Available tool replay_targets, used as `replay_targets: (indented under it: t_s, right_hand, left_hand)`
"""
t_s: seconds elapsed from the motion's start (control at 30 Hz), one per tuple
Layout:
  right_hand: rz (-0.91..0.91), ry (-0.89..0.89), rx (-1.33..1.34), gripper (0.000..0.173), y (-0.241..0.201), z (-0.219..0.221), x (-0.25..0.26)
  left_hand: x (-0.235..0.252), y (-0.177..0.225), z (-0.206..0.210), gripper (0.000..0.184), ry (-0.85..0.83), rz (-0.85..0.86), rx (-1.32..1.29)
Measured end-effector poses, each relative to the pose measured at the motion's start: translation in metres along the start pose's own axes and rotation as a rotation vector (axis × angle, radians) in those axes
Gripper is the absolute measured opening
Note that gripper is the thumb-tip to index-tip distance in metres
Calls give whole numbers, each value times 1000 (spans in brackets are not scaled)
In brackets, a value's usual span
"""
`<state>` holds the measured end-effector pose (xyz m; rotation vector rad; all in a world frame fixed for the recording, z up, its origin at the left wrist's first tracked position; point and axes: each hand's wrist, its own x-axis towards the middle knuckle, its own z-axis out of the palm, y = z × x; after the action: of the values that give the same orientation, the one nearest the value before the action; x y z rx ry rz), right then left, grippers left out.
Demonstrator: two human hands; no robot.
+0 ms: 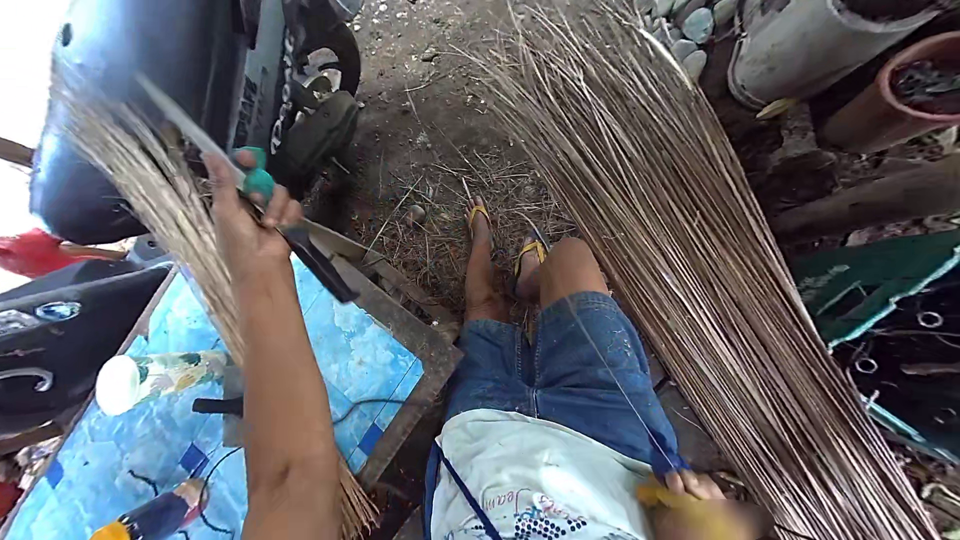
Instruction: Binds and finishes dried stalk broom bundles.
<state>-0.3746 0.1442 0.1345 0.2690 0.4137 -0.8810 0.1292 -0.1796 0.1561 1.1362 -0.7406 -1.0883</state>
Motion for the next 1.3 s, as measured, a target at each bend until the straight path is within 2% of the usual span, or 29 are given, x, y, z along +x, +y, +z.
replay_targets:
  t_s: [0.07,0.1,0.17,0.23,0.3,0.37,0.5,0.6,0.67,0.73,0.83,0.9,0.97,1.03,1.07,1.17,1.23,1.3]
  right_hand:
    - [18,-109,171,27,5,5,30]
    - [53,-161,201,28,8,8,43]
    - [118,-209,223,28,10,14,59]
    - [154,-207,180,28,7,17,65]
    - [149,-185,100,28,5,20,68]
    - [76,-81,-87,28,2,31,71]
    - [-123,179,-523,20,-1,64,97]
    - [-225,227,-623,17,1,72,112]
    - [-201,224,-653,17,3,67,104]
    - [-136,219,-670,18,4,59,85]
    - [-64,102,-451,24,5,50,62]
    - [-22,-11,-252,27,4,46,60]
    - [-12,-59,-182,29,2,47,69]
    - [-12,-72,-186,28,0,52,79]
    - [-10,-72,-213,26,0,55,81]
    - [3,-14,-370,23,1,62,75]
    - [25,49,-483,19,4,64,63]
    - [46,96,-554,16,6,59,49]
  left_hand:
    - [-52,-15,49,31,-227,-155,182]
    - [-84,-25,73,31,-307,-269,204]
    - [-147,-47,116,23,-429,-490,280]
    - [-193,-65,147,12,-572,-628,257]
    - [-213,-86,152,12,-685,-688,-8]
    - [-220,-98,150,18,-725,-739,-221]
    - [-227,-88,151,12,-731,-801,-196]
    - [-227,-80,149,12,-675,-791,-120]
    - [-216,-78,138,15,-597,-704,-66]
    - [-198,-79,121,27,-484,-610,-114]
    - [-178,-77,107,36,-395,-548,-180]
    - [-190,-70,118,31,-461,-626,-11]
    - [-217,-65,139,26,-672,-670,98]
    - [-241,-71,151,24,-857,-619,-22]
    - [-248,-76,154,21,-880,-601,-125]
    - [-238,-83,144,21,-817,-589,-304]
    - [-210,-81,123,31,-736,-545,-244]
    - [-176,-75,95,34,-635,-441,-80]
